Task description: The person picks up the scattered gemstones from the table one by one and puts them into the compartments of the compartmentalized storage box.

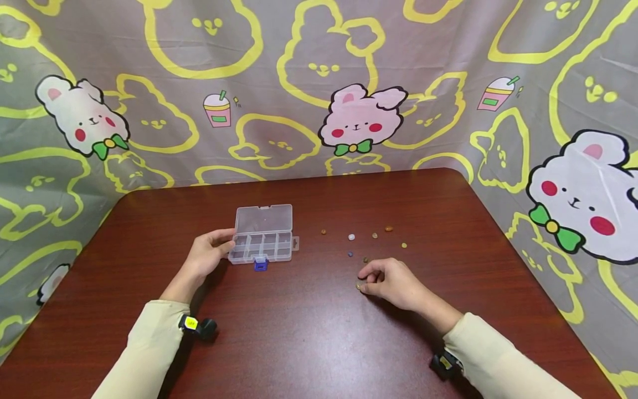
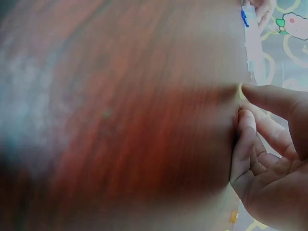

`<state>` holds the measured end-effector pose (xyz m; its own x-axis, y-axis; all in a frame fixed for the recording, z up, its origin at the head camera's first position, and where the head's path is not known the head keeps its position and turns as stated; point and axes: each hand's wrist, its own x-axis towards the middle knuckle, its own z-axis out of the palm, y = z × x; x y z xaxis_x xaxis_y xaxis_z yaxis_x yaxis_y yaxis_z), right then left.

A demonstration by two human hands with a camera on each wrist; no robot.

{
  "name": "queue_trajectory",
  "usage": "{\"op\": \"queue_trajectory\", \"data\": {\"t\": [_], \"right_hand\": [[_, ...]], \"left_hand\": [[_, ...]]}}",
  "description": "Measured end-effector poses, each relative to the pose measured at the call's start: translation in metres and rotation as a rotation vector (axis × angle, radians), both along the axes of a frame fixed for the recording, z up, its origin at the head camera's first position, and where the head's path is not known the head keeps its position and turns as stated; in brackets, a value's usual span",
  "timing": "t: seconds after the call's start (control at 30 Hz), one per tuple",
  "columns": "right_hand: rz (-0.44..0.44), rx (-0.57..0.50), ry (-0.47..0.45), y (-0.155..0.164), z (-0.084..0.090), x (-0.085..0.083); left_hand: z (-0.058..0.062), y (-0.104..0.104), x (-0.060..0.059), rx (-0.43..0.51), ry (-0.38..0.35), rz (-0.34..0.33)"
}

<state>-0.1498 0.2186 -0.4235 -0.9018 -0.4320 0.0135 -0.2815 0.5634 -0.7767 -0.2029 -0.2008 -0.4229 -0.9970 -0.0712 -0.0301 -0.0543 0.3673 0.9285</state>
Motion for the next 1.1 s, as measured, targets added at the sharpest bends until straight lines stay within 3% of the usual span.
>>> {"op": "queue_trajectory", "data": {"t": [0.63, 1.1], "right_hand": [[0.010, 0.038, 0.104, -0.007, 0.001, 0.002], [-0.039, 0.064, 0.081, -0.011, 0.001, 0.001]], "left_hand": [[0.002, -0.001, 0.003, -0.019, 0.012, -0.035], [-0.001, 0.001, 0.002, -0.037, 0.019, -0.016]]}}
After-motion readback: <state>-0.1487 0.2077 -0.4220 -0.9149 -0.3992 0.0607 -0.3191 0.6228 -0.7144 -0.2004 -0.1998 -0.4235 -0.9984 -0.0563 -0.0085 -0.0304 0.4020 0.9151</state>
